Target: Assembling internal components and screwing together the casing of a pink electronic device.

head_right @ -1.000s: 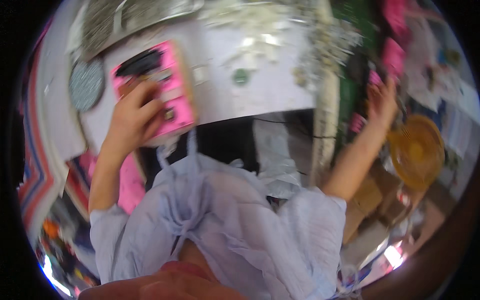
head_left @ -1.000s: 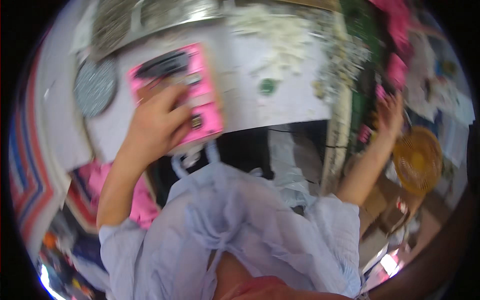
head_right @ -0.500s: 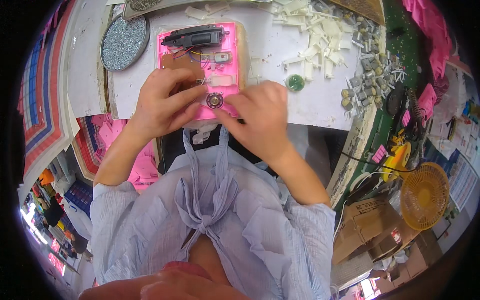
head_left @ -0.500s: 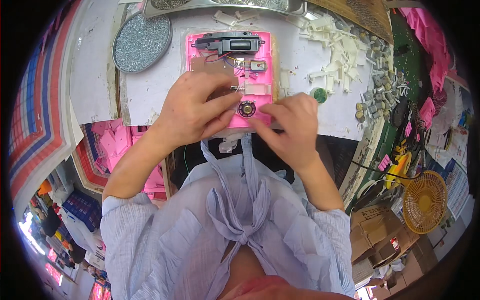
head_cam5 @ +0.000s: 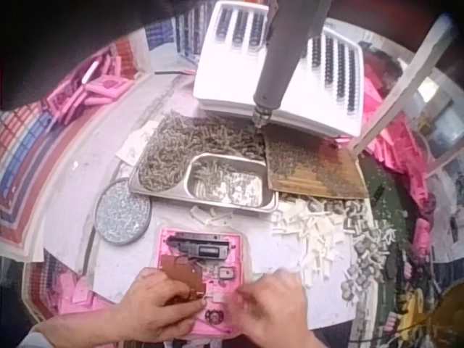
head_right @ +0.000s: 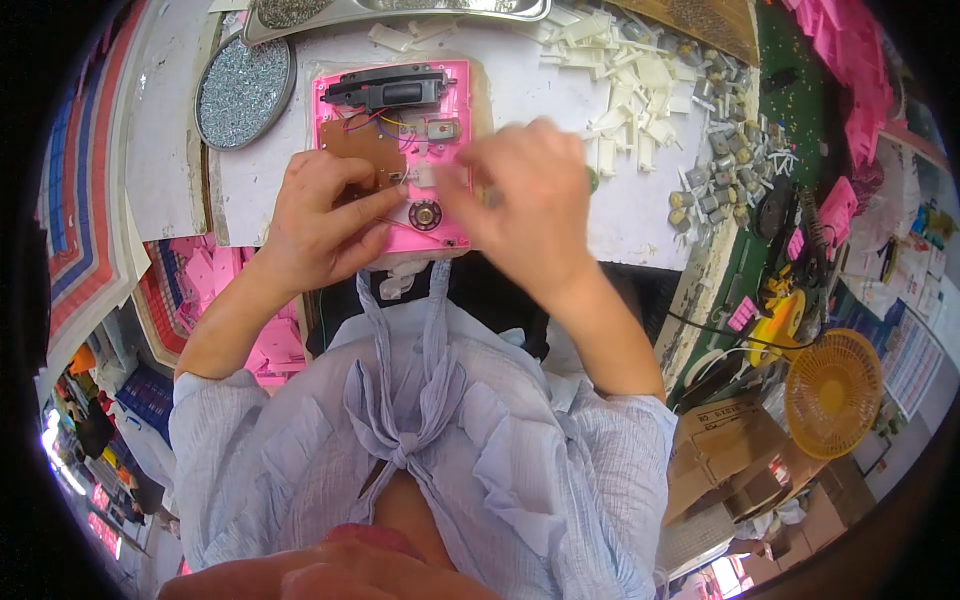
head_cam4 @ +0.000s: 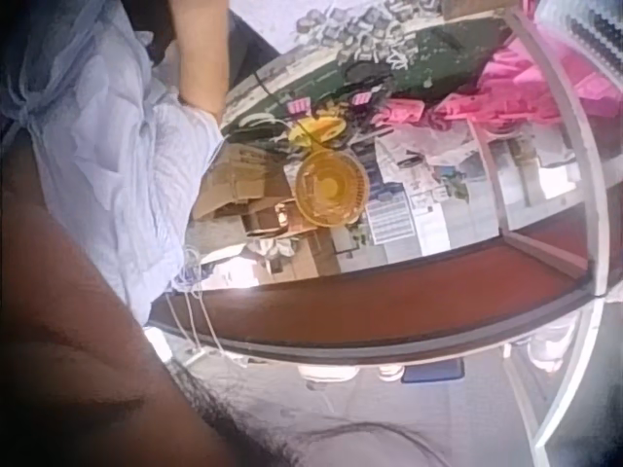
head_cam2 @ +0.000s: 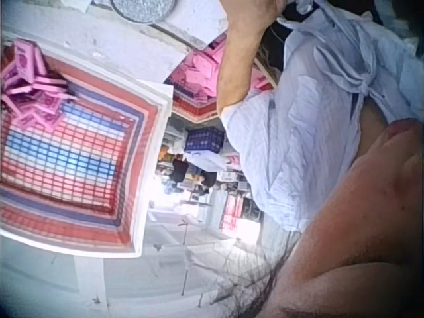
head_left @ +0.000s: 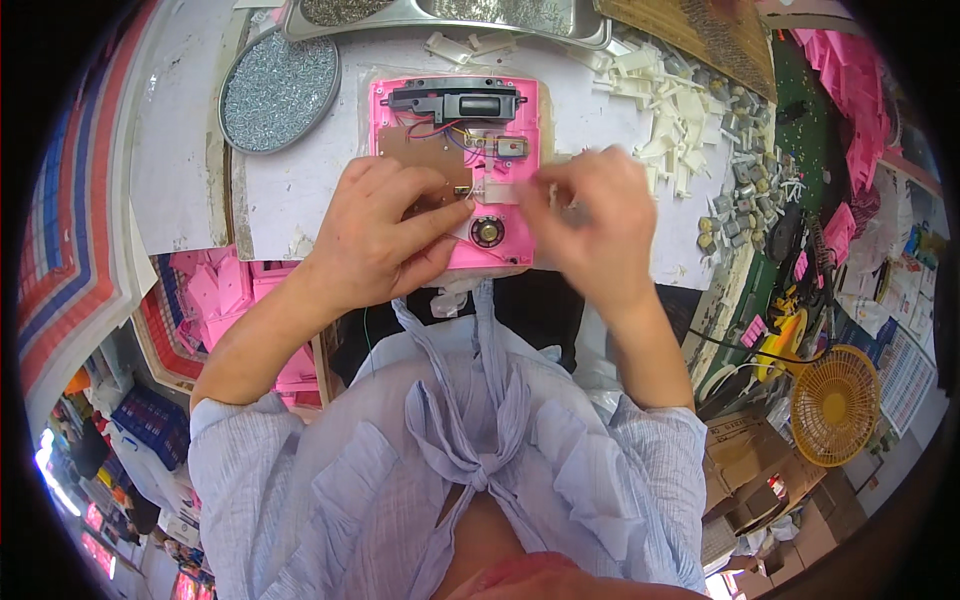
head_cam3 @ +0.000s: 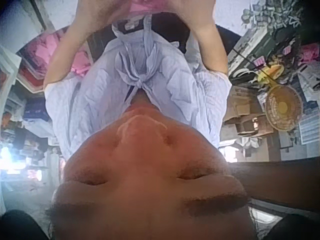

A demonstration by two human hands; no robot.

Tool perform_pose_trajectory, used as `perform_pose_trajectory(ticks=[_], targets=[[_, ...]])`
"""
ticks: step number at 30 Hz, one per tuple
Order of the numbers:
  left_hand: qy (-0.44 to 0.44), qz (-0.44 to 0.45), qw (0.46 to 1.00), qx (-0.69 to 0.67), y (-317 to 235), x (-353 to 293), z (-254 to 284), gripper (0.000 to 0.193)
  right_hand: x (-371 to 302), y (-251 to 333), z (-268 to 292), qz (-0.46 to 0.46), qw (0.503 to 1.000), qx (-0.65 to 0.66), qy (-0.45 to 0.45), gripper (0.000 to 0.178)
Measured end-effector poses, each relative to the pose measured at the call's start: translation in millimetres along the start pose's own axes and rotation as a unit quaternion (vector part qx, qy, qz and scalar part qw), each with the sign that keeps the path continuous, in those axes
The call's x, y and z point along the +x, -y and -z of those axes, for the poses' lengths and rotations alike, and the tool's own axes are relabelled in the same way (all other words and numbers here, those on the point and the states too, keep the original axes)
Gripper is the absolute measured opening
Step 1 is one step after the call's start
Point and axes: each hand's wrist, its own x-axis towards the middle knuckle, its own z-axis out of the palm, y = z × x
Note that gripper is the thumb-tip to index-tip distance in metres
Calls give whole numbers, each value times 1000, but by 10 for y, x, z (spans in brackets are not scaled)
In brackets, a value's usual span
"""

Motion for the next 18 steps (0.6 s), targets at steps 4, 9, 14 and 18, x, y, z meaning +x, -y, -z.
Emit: perform_pose_trajectory(ticks=[4,9,14,18], targets=[[-61,-13,996,57,-5,175,3,41,297,-94,-56,-2,992,-126,-18,23],[-90,-7,988,124,70,400,-124,37,381,-9,-30,-23,988,-150,27,21],[-56,-6,989,136,92,483,-147,31,444,-84,54,-197,974,28,111,17],[-42,-7,988,147,86,542,-152,22,504,-23,-32,-17,971,-192,143,13]])
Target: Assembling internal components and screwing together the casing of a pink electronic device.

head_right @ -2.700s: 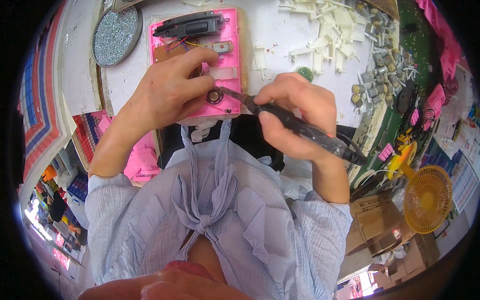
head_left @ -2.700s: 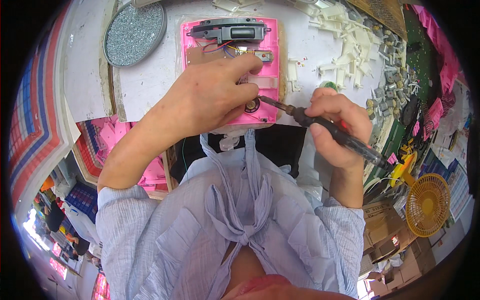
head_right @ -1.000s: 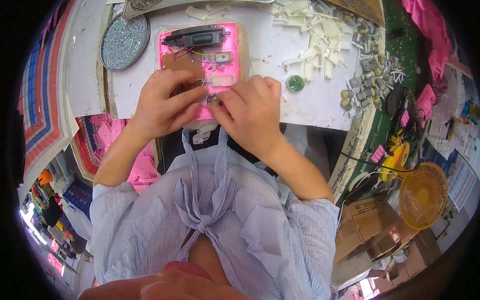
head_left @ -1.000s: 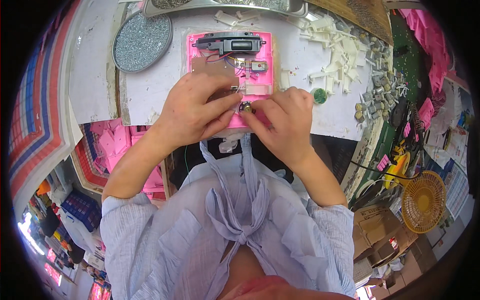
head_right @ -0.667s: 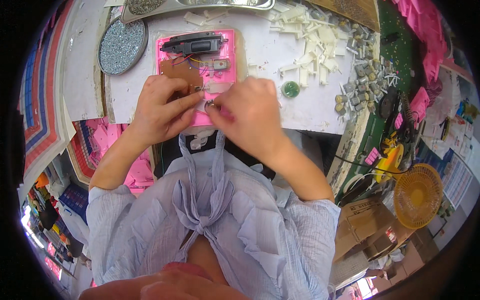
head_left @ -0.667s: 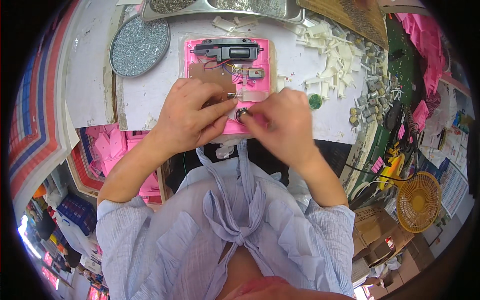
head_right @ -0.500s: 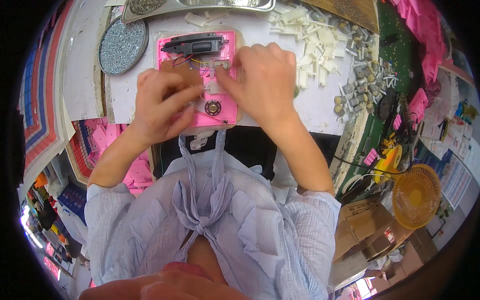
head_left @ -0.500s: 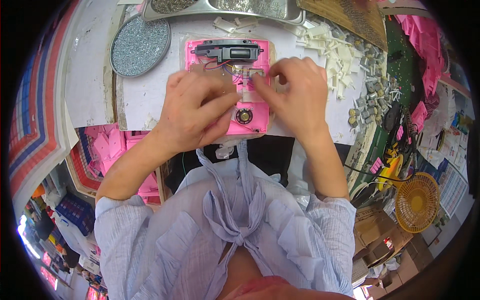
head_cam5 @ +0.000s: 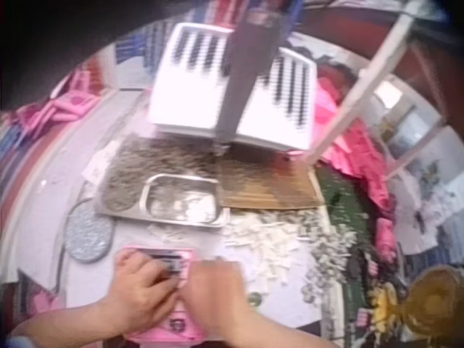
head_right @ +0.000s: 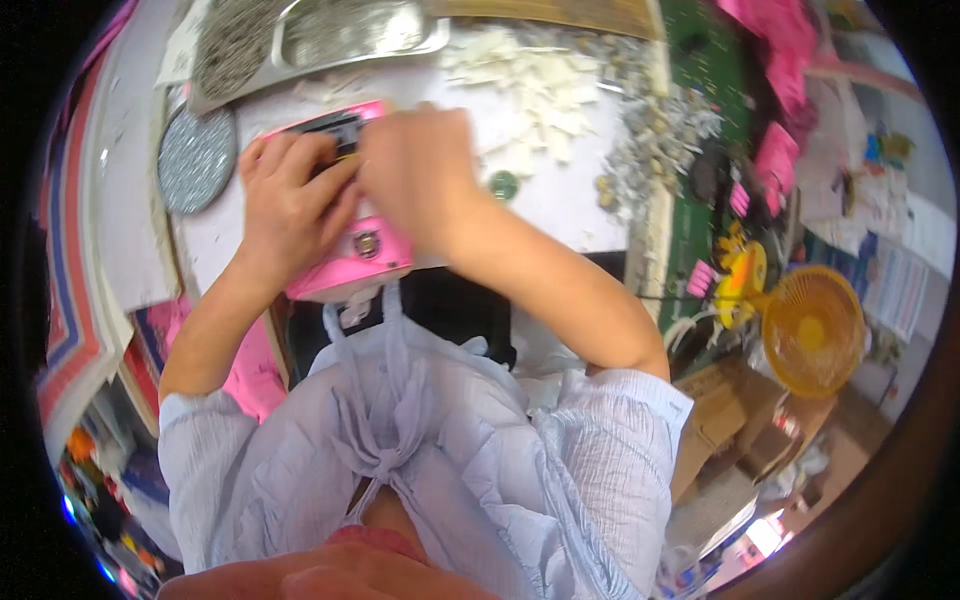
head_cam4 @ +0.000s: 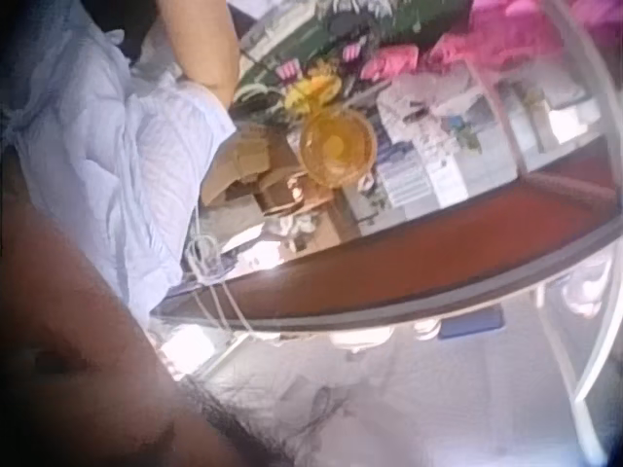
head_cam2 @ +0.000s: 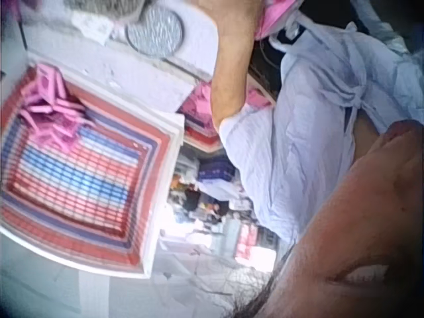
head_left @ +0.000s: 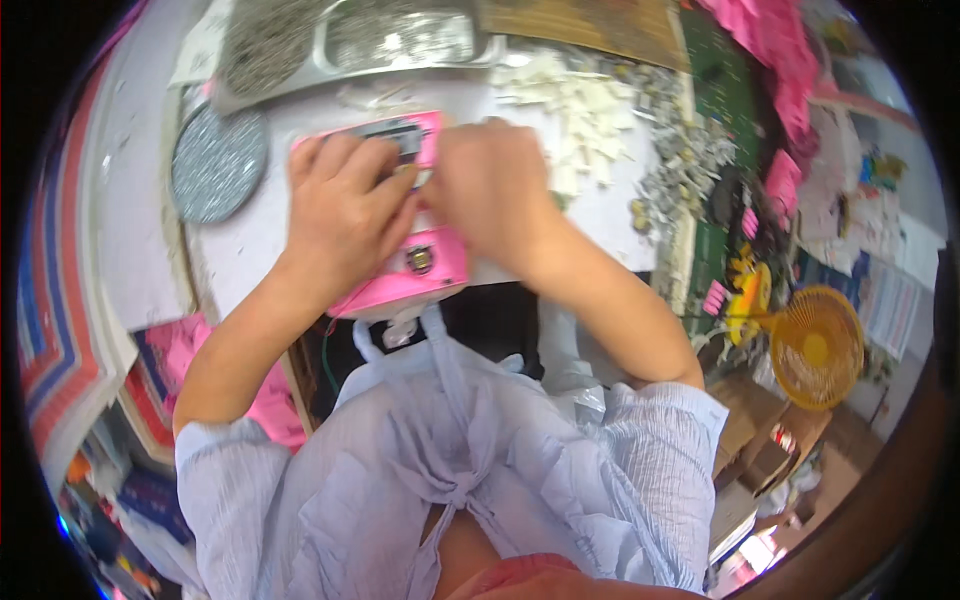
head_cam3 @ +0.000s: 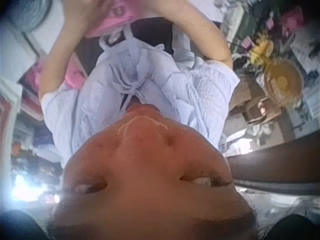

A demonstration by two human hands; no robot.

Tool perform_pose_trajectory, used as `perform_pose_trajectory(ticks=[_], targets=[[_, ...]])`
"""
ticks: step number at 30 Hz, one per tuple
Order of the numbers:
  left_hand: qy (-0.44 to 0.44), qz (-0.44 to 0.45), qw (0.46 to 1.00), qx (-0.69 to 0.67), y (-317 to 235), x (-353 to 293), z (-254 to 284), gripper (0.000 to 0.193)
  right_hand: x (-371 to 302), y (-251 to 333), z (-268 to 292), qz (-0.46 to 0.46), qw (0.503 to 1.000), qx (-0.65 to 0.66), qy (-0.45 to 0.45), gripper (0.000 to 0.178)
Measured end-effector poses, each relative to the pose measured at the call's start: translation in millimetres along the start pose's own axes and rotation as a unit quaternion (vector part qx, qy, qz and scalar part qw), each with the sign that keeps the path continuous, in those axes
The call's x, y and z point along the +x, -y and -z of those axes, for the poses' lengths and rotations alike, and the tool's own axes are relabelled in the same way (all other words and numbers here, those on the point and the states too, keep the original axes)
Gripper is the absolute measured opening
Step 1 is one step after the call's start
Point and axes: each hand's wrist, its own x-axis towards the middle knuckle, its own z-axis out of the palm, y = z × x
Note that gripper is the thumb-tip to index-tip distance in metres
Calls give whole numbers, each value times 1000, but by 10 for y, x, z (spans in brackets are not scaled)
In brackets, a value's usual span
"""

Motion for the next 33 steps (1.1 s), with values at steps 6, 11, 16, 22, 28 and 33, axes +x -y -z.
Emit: perform_pose_trajectory(ticks=[6,11,16,22,28,33], targets=[[23,-8,999,-30,39,80,35,19,-148,321,92,104,975,-194,-3,11],[16,4,994,-112,89,245,83,23,-166,153,373,110,982,-136,69,17],[101,80,979,-156,84,356,124,27,370,-1715,1055,-138,986,-8,-96,32],[157,133,971,-118,12,645,131,33,64,-5439,1851,-545,774,-301,-115,74],[171,160,967,-105,-27,702,163,35,-149,-5538,1939,-630,729,-247,-104,104],[188,166,964,-87,-3,615,180,38,-233,-6375,1911,-601,760,-241,-56,104]])
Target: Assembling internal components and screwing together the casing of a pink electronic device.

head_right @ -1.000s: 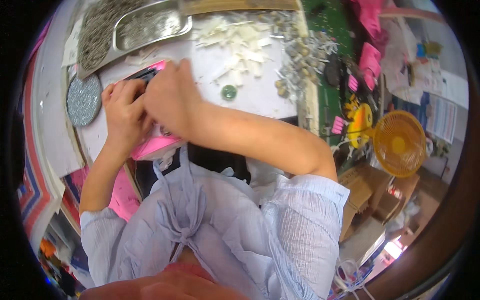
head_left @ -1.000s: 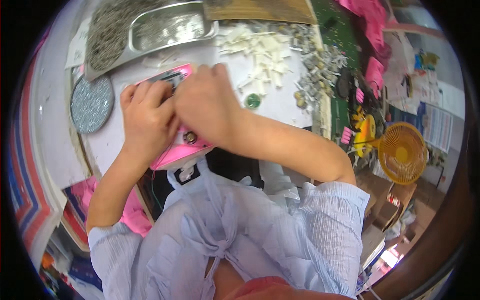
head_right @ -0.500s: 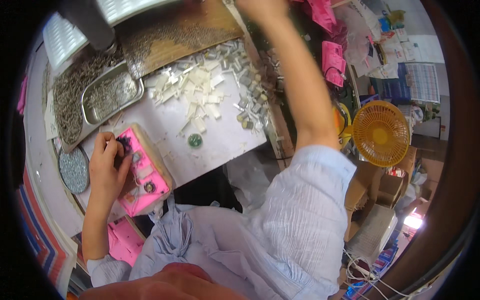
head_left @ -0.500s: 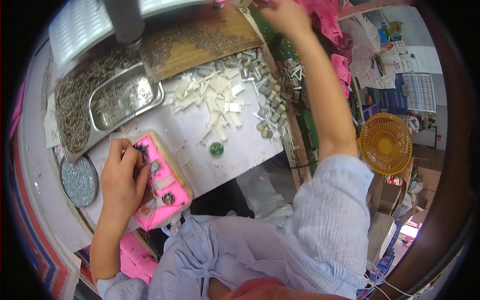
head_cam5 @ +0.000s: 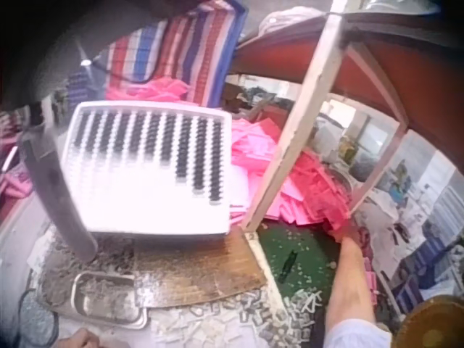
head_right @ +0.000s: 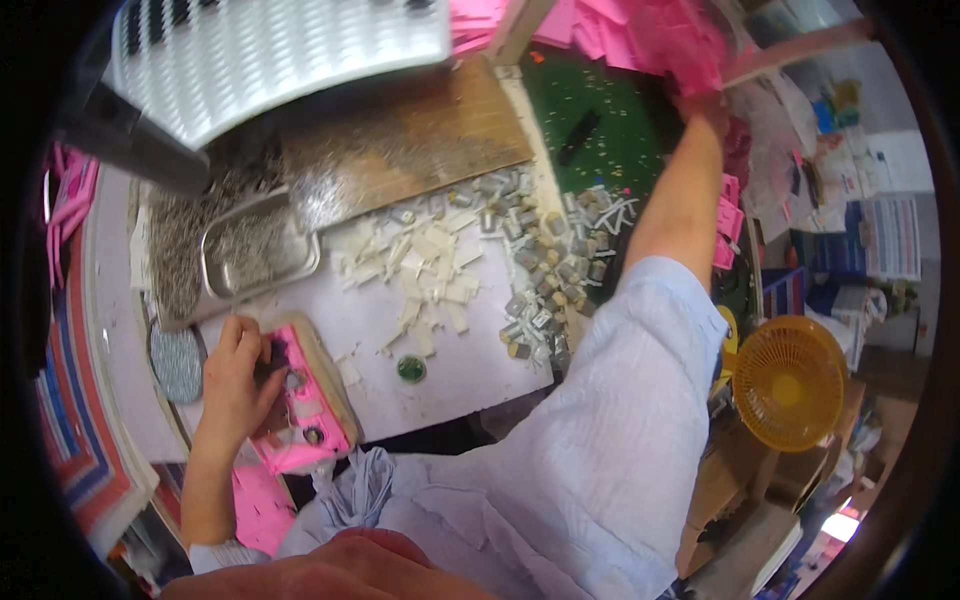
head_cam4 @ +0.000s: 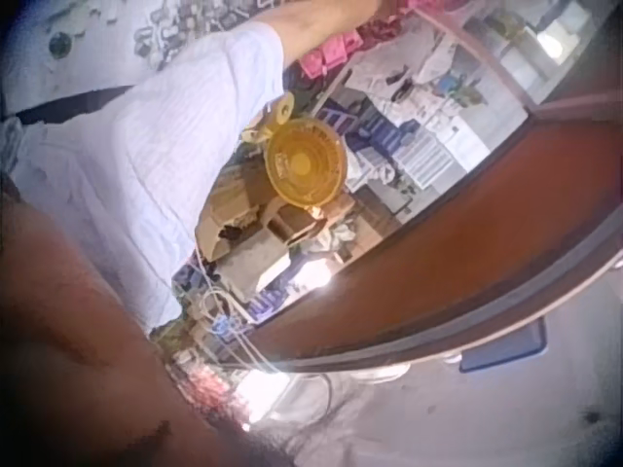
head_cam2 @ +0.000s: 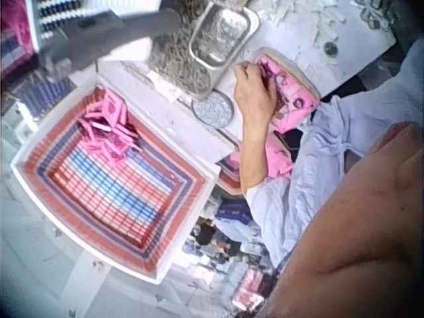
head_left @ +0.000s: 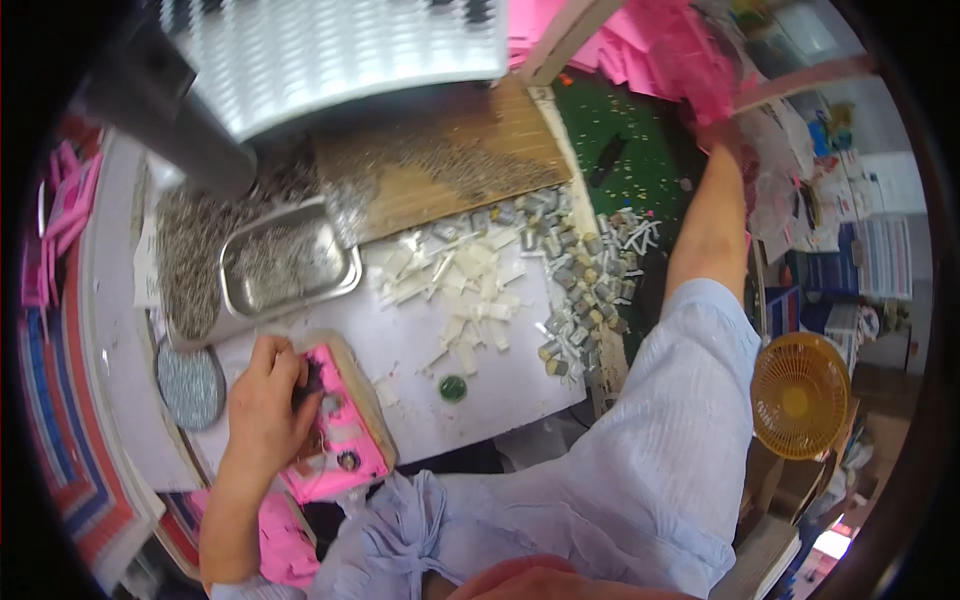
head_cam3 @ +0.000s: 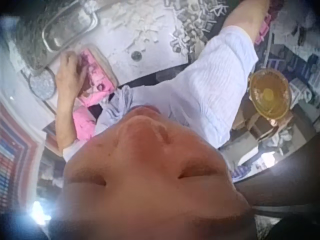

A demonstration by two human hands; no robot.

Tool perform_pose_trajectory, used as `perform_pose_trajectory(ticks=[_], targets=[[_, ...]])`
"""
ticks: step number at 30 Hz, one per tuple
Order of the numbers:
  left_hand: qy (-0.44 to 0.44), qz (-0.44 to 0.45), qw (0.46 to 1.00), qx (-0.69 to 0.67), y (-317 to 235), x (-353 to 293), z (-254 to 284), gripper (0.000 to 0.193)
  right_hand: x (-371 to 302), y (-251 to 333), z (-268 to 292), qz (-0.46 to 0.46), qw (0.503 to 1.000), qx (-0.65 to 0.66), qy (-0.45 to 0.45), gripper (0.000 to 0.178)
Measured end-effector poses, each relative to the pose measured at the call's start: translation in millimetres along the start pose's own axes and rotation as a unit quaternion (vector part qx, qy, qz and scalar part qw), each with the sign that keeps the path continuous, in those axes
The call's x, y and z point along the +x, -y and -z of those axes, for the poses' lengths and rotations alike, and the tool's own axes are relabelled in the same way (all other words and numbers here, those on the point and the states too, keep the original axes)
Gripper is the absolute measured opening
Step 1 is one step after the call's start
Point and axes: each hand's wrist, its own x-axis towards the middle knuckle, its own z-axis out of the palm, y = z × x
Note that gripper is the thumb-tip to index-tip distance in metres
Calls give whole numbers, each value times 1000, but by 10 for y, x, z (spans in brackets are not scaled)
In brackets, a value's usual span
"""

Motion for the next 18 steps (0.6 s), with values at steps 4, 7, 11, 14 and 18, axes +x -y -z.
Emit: perform_pose_trajectory(ticks=[4,7,11,14,18], targets=[[22,-69,997,-29,136,53,82,30,383,-170,-42,69,984,-59,-152,64],[35,-100,990,-88,221,38,119,28,66,31,406,54,979,-80,-179,79],[8,-154,987,-55,311,93,-21,25,-45,-409,795,-1,929,76,-364,86],[-16,-147,988,37,267,-4,-51,26,-1339,180,1206,145,899,231,-342,76],[-15,-125,990,67,167,71,-116,27,-1657,-116,1299,249,861,141,-421,73]])
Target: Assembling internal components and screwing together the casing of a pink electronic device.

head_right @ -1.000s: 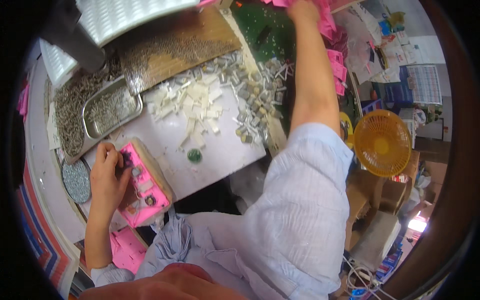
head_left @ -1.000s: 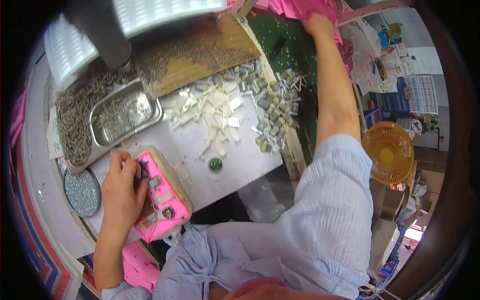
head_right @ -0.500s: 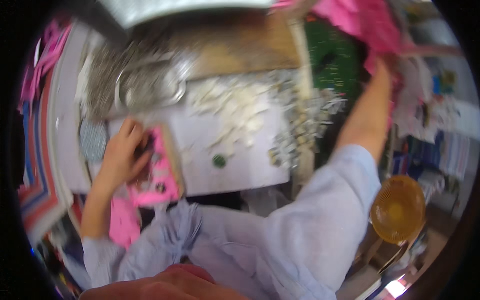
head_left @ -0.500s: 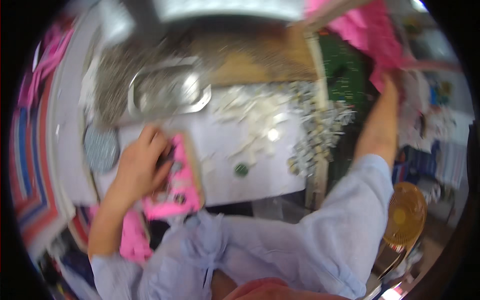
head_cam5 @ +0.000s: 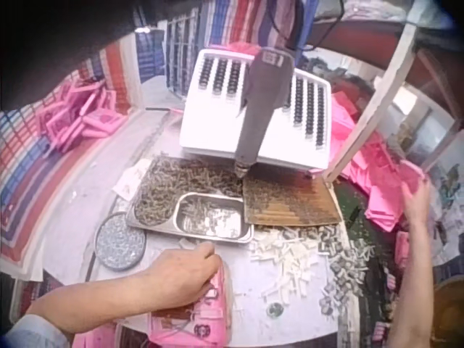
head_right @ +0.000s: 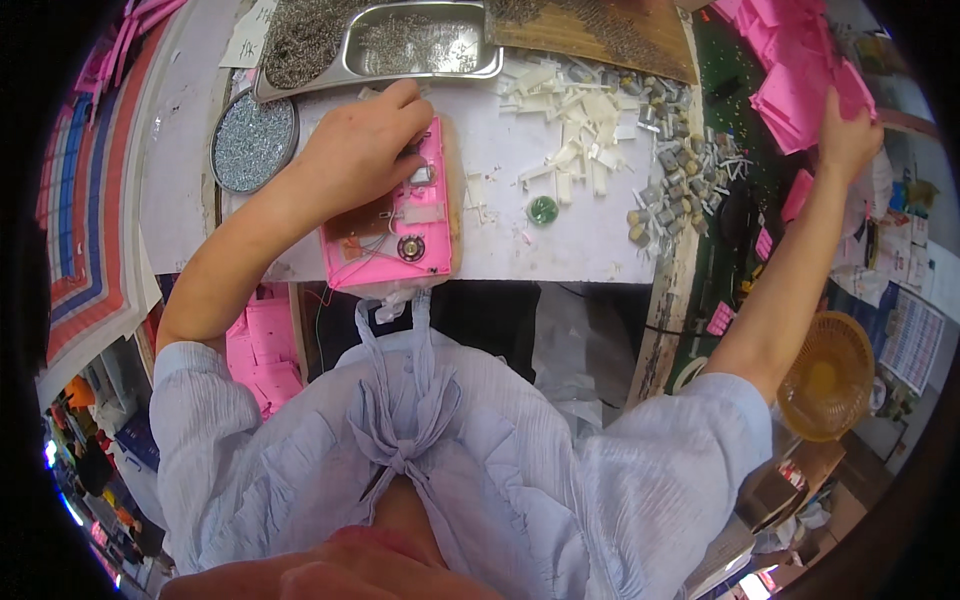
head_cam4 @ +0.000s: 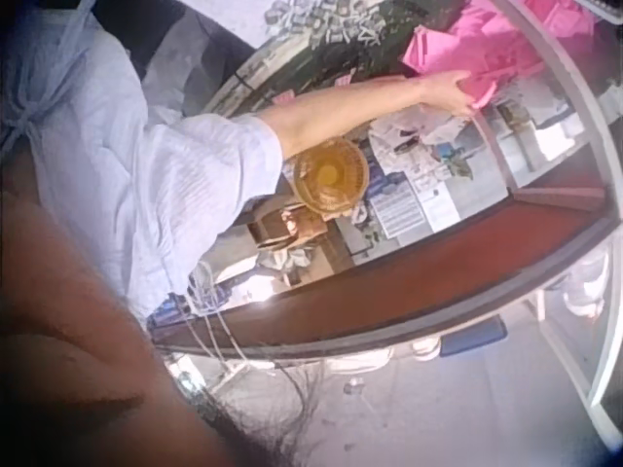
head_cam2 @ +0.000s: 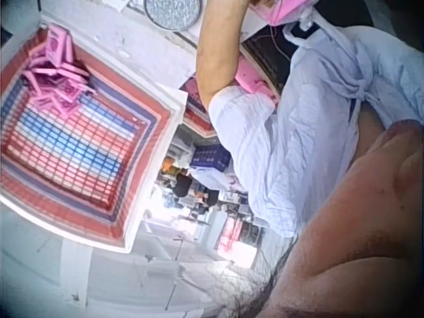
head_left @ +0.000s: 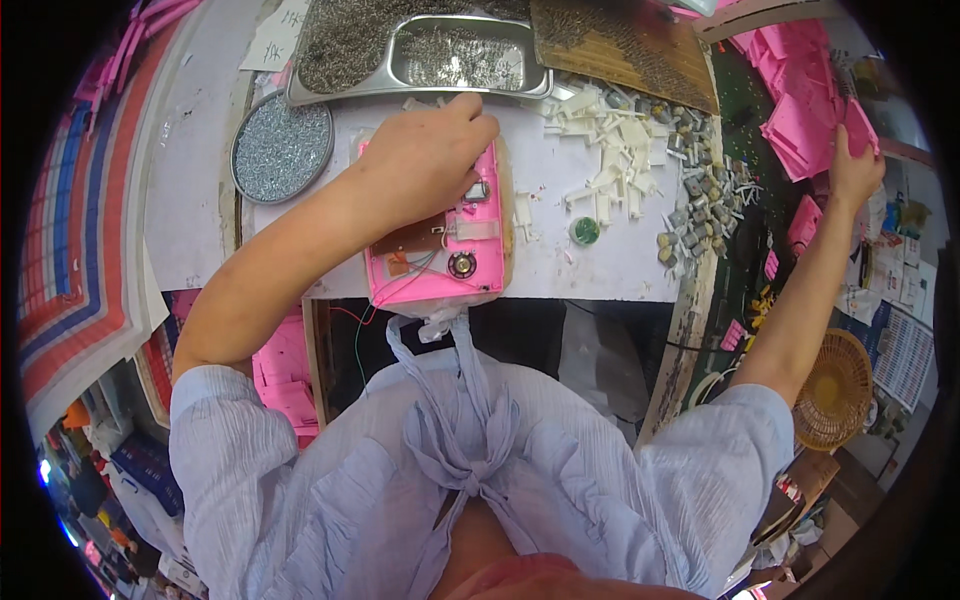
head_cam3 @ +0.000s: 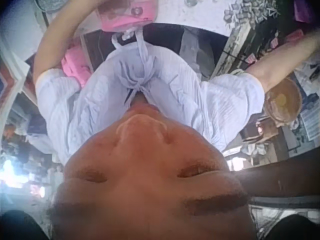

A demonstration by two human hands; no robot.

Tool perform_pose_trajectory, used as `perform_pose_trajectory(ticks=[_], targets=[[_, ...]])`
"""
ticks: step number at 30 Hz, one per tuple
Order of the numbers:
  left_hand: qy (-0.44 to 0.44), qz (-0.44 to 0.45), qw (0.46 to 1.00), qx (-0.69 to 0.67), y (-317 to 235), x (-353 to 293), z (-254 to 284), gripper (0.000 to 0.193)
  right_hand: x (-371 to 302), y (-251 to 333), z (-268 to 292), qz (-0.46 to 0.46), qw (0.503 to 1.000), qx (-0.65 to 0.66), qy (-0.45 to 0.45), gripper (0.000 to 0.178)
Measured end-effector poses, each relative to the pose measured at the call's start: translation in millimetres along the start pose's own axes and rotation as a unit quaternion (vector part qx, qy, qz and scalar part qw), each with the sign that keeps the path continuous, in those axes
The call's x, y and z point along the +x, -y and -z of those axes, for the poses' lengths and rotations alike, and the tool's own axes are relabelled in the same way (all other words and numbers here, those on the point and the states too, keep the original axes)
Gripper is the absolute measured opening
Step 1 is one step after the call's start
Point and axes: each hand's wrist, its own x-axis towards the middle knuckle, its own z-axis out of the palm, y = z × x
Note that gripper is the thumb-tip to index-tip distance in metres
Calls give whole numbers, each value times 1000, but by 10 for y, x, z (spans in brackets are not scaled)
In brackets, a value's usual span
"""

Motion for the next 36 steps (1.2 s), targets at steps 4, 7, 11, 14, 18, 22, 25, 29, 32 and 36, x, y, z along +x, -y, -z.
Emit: perform_pose_trajectory(ticks=[4,7,11,14,18,22,25,29,32,36], targets=[[-14,-9,999,42,-28,-1,-52,27,-205,248,418,0,997,29,-78,70],[-78,-48,995,-39,52,-78,60,33,-300,378,889,-5,991,25,-129,67],[-138,15,976,-166,-87,-288,389,51,-913,1959,2086,-120,922,331,-160,50],[-282,-54,949,-133,-457,-238,223,62,-1451,3027,2671,-114,791,601,-16,55],[-405,18,900,-161,-379,-139,4,62,-1549,3807,2976,95,644,747,132,60],[-299,87,760,-571,32,-426,294,63,-1314,3687,2427,195,654,726,89,57],[-189,119,726,-650,25,-669,599,59,-1499,3756,2283,-21,651,736,186,58],[-207,178,781,-562,-103,-749,277,68,-1924,3746,2503,-113,585,727,341,62],[-161,182,913,-328,-122,-858,130,83,-2227,3679,2560,-60,690,624,362,63],[-167,158,957,-176,-142,-989,-75,82,-2466,3688,2544,30,771,515,374,55]])
